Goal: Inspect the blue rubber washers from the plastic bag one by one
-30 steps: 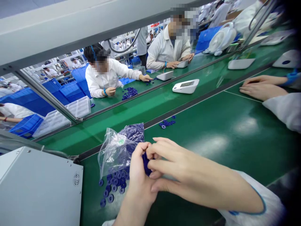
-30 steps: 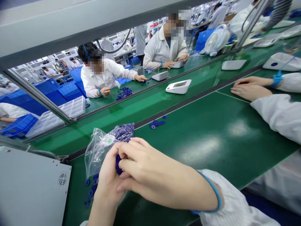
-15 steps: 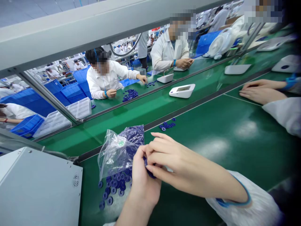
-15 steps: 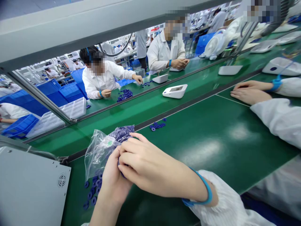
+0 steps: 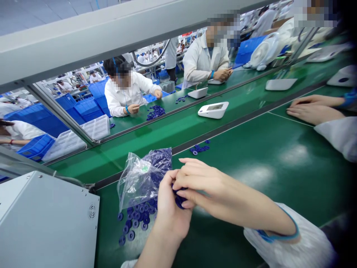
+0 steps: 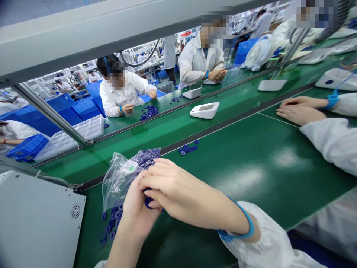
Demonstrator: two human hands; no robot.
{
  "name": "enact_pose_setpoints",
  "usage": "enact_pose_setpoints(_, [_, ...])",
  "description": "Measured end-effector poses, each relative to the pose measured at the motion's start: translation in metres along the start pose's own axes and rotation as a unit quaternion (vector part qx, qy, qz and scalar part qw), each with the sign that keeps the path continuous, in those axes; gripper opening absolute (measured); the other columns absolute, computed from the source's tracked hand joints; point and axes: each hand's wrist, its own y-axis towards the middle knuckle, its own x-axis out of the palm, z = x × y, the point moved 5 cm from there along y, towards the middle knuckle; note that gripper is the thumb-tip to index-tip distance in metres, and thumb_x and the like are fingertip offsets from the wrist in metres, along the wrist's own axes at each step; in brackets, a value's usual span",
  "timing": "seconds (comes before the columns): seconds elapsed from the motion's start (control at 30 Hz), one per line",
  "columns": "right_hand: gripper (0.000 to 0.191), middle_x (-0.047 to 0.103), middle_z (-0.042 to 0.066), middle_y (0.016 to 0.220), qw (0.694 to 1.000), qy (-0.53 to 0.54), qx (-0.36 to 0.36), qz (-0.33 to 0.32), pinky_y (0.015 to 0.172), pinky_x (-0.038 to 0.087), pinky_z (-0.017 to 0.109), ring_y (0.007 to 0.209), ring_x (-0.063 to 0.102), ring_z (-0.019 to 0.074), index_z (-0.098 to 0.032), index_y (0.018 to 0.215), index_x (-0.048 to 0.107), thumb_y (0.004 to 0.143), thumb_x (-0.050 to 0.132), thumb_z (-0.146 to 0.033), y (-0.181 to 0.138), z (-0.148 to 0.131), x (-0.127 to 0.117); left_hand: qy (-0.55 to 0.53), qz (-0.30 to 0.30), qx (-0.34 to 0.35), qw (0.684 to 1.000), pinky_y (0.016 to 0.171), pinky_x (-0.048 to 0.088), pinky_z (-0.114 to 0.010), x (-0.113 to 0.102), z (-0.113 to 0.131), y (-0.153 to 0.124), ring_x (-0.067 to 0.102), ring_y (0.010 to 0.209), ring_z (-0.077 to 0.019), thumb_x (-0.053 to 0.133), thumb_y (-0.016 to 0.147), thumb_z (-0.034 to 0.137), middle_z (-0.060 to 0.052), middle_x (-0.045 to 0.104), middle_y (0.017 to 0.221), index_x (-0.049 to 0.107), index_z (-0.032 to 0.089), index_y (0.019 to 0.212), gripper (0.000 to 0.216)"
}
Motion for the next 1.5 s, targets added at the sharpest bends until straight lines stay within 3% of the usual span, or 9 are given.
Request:
enact_pose_setpoints(0.07, [0.016, 0.067, 0.001, 0.095, 0.998, 0.016, -0.018, 0.056, 0.111, 0.035, 0.045, 0.094, 0.060, 0.0155, -0.019, 0.096, 0.060, 0.091, 0.053, -0.006, 0.000, -0.001, -0.007, -0.030, -0.044, -0.031, 0.998, 0.034, 0.015, -0.012, 0.002, 0.002, 0.000, 0.031, 0.037, -0.0029, 0.047, 0.081, 0.018, 0.007, 0.032, 0.053, 0.041, 0.016, 0.066, 0.016])
enact_pose_setpoints(0.2, [0.020, 0.067, 0.000, 0.087, 0.971, 0.057, -0.072, 0.222, 0.108, 0.043, 0.044, 0.083, 0.065, 0.0119, -0.020, 0.091, 0.062, 0.086, 0.056, -0.001, -0.006, -0.010, -0.030, 0.004, -0.218, -0.083, 0.972, 0.033, 0.017, -0.011, 0.009, 0.012, -0.009, 0.034, 0.040, -0.0041, 0.056, 0.079, 0.028, 0.004, 0.040, 0.056, 0.051, 0.015, 0.071, 0.016])
enact_pose_setpoints(0.4, [0.021, 0.068, 0.002, 0.095, 0.966, 0.035, -0.125, 0.224, 0.108, 0.043, 0.048, 0.085, 0.065, 0.0128, -0.019, 0.094, 0.064, 0.081, 0.066, -0.003, -0.018, -0.023, -0.030, 0.127, -0.344, -0.057, 0.929, 0.034, 0.016, -0.009, 0.009, 0.026, -0.031, 0.016, 0.036, -0.0003, 0.059, 0.087, 0.037, 0.009, 0.029, 0.053, 0.061, 0.019, 0.098, 0.021])
enact_pose_setpoints(0.53, [0.019, 0.065, -0.002, 0.087, 0.972, -0.031, -0.094, 0.215, 0.110, 0.039, 0.048, 0.077, 0.061, 0.0110, -0.025, 0.087, 0.063, 0.082, 0.066, -0.006, -0.019, -0.025, -0.032, 0.252, -0.338, -0.007, 0.907, 0.035, 0.013, -0.010, 0.007, 0.027, -0.037, 0.015, 0.036, 0.0001, 0.065, 0.084, 0.047, 0.010, 0.022, 0.049, 0.065, 0.017, 0.095, 0.033])
enact_pose_setpoints(0.73, [0.018, 0.064, -0.005, 0.080, 0.976, -0.054, -0.094, 0.187, 0.112, 0.038, 0.046, 0.071, 0.055, 0.0106, -0.024, 0.081, 0.059, 0.081, 0.064, -0.006, -0.018, -0.032, -0.038, 0.375, -0.300, 0.075, 0.874, 0.035, 0.013, -0.017, 0.005, 0.032, -0.036, 0.021, 0.035, -0.0023, 0.066, 0.075, 0.061, 0.005, 0.033, 0.042, 0.074, 0.014, 0.083, 0.048])
enact_pose_setpoints(0.83, [0.024, 0.065, -0.003, 0.088, 0.978, -0.064, -0.101, 0.172, 0.110, 0.037, 0.052, 0.076, 0.055, 0.0132, -0.026, 0.082, 0.063, 0.076, 0.064, -0.003, -0.020, -0.035, -0.034, 0.387, -0.287, 0.090, 0.872, 0.037, 0.014, -0.019, 0.003, 0.036, -0.037, 0.023, 0.038, -0.0034, 0.069, 0.072, 0.061, 0.004, 0.036, 0.044, 0.076, 0.016, 0.080, 0.046])
enact_pose_setpoints(1.03, [0.013, 0.064, 0.001, 0.084, 0.964, 0.004, -0.061, 0.258, 0.106, 0.039, 0.055, 0.082, 0.056, 0.0191, -0.026, 0.084, 0.062, 0.077, 0.064, -0.014, -0.025, -0.039, -0.038, 0.420, -0.278, 0.116, 0.856, 0.055, 0.031, -0.024, 0.001, 0.042, -0.042, 0.039, 0.054, -0.0096, 0.075, 0.067, 0.055, -0.002, 0.051, 0.057, 0.079, 0.019, 0.080, 0.039])
enact_pose_setpoints(1.23, [0.020, 0.064, 0.003, 0.093, 0.978, -0.020, -0.039, 0.206, 0.110, 0.035, 0.056, 0.089, 0.058, 0.0216, -0.026, 0.097, 0.063, 0.078, 0.065, -0.019, -0.026, -0.034, -0.036, 0.408, -0.272, 0.117, 0.864, 0.055, 0.031, -0.023, -0.003, 0.042, -0.039, 0.034, 0.053, -0.0086, 0.079, 0.064, 0.051, 0.002, 0.044, 0.052, 0.078, 0.019, 0.078, 0.035])
enact_pose_setpoints(1.5, [0.031, 0.061, 0.009, 0.100, 0.974, -0.019, -0.148, 0.169, 0.108, 0.034, 0.056, 0.093, 0.055, 0.0213, -0.011, 0.105, 0.063, 0.075, 0.069, -0.018, -0.017, -0.032, -0.036, 0.387, -0.322, 0.130, 0.854, 0.063, 0.043, -0.021, -0.004, 0.041, -0.033, 0.048, 0.059, -0.0090, 0.081, 0.068, 0.039, -0.003, 0.061, 0.063, 0.077, 0.015, 0.079, 0.027])
